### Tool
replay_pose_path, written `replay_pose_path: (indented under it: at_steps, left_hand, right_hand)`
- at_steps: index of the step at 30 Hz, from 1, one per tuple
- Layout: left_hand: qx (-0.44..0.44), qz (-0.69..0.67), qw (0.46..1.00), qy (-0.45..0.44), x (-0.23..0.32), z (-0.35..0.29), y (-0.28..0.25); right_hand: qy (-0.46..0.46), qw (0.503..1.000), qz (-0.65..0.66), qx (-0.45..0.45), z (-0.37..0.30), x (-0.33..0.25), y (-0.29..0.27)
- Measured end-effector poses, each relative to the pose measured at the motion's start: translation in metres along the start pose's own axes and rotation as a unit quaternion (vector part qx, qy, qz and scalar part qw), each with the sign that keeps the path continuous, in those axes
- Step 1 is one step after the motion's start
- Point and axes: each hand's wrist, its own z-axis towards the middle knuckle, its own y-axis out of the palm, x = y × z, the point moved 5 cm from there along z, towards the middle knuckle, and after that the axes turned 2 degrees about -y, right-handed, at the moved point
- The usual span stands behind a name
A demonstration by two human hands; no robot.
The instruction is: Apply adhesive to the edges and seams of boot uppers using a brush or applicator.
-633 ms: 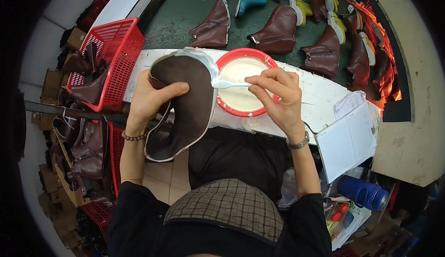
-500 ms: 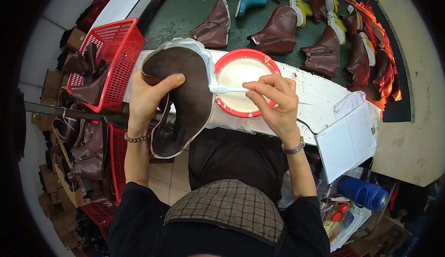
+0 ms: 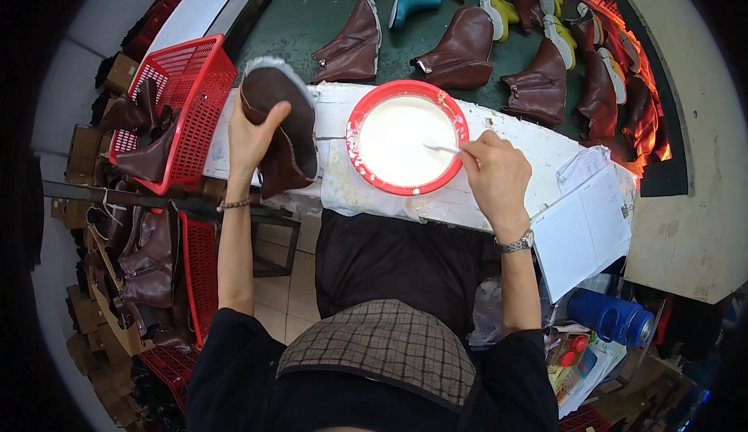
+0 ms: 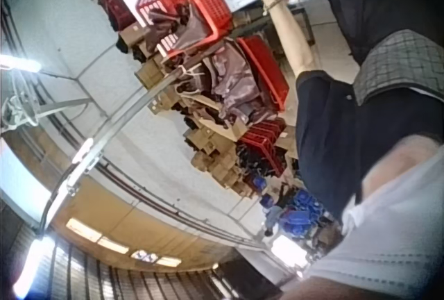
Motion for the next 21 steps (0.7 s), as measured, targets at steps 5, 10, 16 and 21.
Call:
replay_pose_path:
  at_steps: [5,10,16,21]
  left_hand:
    - [-0.199,0.148,0.969,0.017,-0.032,-0.058,0.002]
    - [-0.272,0.296,0.914,-0.047,-0.028,-0.096,-0.009]
    - [-0.242,0.242,0.932,0.119,-0.037,-0.113,-0.014]
    - [-0.196,0.226,0.942,0.151,-0.057,-0.12,-0.017]
  right_hand:
    - [0.021,0.999,-0.04,-0.01,-0.013,0.012,-0.005]
    - [0.066,0.997,0.041,0.003,-0.016,0.015,-0.007]
    - [0.104,0.99,0.099,-0.008,-0.025,0.037,0.004]
    - [0.105,0.983,0.147,0.026,-0.024,0.037,0.007]
